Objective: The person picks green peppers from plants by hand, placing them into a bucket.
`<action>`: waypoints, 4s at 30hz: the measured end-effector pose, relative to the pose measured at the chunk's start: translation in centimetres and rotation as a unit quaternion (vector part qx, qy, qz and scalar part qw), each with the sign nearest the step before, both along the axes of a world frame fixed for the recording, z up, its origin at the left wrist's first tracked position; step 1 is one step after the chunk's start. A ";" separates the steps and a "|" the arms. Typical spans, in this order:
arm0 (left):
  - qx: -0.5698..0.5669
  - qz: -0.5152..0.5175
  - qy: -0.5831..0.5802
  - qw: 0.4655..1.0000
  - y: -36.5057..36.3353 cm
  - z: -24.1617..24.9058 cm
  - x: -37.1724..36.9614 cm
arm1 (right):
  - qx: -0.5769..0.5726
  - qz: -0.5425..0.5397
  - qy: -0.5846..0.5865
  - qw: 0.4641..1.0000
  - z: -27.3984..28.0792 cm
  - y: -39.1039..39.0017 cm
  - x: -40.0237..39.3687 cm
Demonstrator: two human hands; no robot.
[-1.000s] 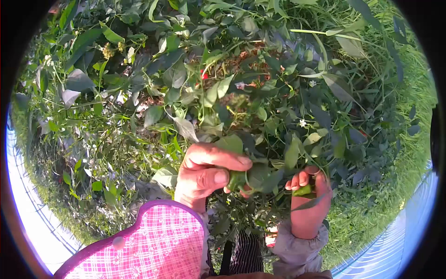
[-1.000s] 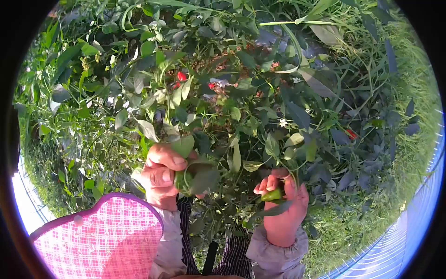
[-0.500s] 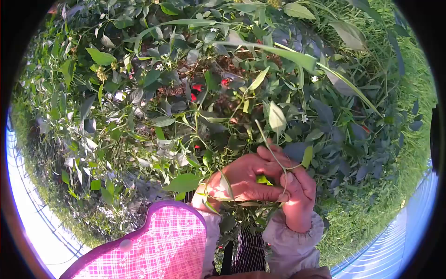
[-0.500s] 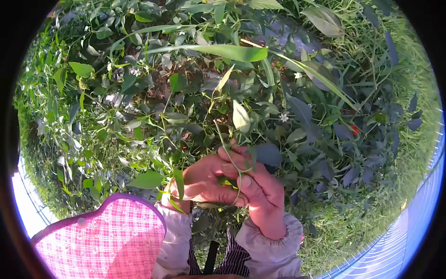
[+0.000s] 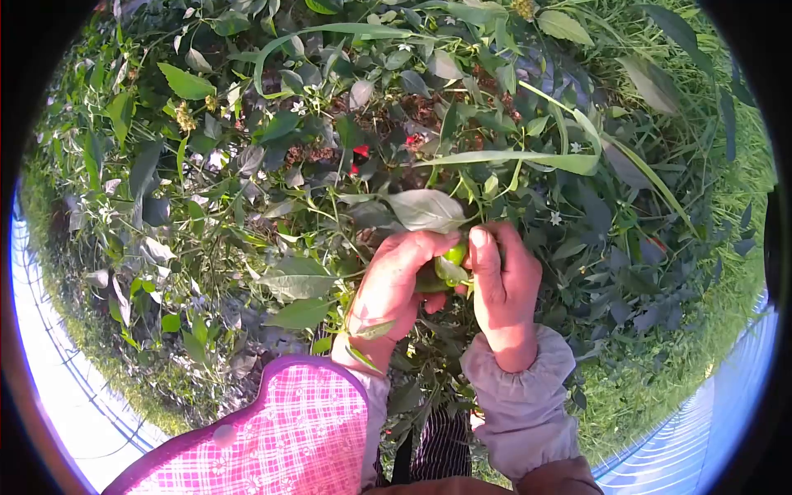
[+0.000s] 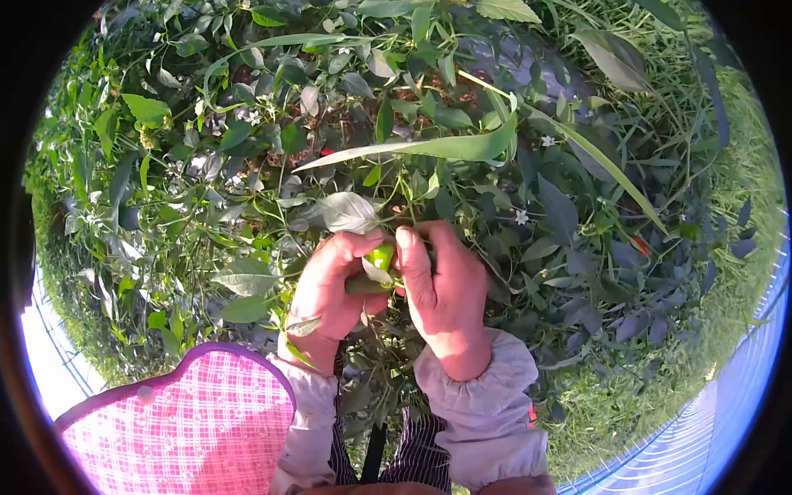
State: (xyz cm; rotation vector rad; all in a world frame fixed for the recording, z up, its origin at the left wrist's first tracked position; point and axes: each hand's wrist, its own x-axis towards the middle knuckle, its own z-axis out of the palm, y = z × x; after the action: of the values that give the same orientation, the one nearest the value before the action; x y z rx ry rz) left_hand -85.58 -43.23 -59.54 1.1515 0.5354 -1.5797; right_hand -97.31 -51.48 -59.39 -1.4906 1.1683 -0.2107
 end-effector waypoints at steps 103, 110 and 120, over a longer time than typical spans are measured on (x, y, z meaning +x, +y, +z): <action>-0.221 -0.103 -0.043 0.969 -1.8 1.9 -1.5 | 0.169 0.170 -0.076 0.968 4.3 -6.2 -5.7; -0.289 -0.073 -0.052 0.953 -2.8 2.3 -1.9 | 0.292 -0.004 -0.148 0.945 3.2 -5.5 -6.7; -0.241 0.145 0.026 0.959 -3.2 0.4 -2.4 | 0.177 -0.068 -0.154 0.970 3.5 -4.0 -6.6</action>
State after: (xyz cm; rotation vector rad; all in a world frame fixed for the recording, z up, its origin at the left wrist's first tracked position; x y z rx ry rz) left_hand -87.94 -46.48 -59.11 0.6325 0.3072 -1.3835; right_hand -103.93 -55.49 -55.93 -1.0251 0.9942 -0.2994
